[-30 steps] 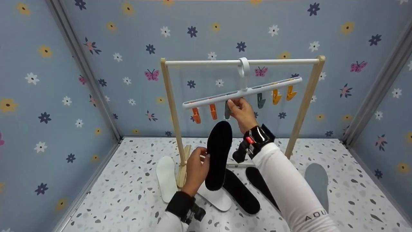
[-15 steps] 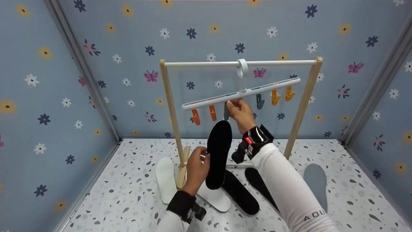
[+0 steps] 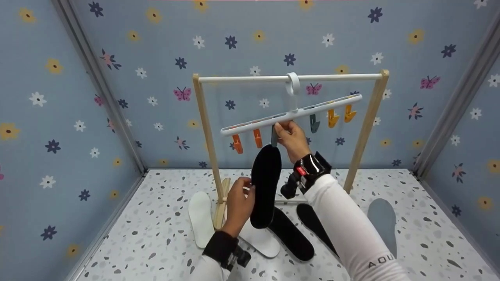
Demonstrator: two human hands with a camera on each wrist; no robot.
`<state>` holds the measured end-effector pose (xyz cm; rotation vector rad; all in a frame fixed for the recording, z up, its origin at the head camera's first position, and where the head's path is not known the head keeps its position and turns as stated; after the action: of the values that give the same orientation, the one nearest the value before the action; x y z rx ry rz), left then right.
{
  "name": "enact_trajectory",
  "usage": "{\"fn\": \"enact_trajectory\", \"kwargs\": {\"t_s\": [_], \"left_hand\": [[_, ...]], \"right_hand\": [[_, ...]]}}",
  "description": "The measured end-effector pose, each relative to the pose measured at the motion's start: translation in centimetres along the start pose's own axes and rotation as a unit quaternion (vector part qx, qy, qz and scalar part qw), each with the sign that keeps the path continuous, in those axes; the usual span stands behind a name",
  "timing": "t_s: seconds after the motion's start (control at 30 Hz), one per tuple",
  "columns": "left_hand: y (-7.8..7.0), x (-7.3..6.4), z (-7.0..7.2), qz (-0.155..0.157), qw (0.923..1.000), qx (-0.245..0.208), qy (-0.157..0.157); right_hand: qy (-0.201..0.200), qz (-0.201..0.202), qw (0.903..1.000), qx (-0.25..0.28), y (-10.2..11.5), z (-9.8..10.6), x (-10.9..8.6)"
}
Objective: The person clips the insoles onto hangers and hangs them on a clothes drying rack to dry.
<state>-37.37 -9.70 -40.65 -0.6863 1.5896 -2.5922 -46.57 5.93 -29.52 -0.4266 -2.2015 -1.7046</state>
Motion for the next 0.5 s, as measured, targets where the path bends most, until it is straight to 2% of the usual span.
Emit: {"fn": "enact_trajectory", "kwargs": {"t_s": [0.3, 0.5], "left_hand": [[-0.59, -0.01, -0.07, -0.023, 0.9997, -0.01, -0.007], [-0.61, -0.03, -0.17, -0.016, 0.9998, -0.01, -0.001]], "right_hand": [[0.004, 0.004, 0.9999, 0.013, -0.05, 0.17, 0.17], [0.01, -0.002, 0.9999, 0.007, -0.05, 0.03, -0.05]]}}
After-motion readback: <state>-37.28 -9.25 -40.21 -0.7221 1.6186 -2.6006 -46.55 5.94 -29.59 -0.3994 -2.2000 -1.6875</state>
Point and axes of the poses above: each hand's wrist, its own x-axis towards the middle knuckle, its own z-axis out of the back of the hand, y = z × x, the point moved 7 cm from there along x, towards the middle knuckle, and after that the axes turned 12 degrees about z, right-handed, at the moved point
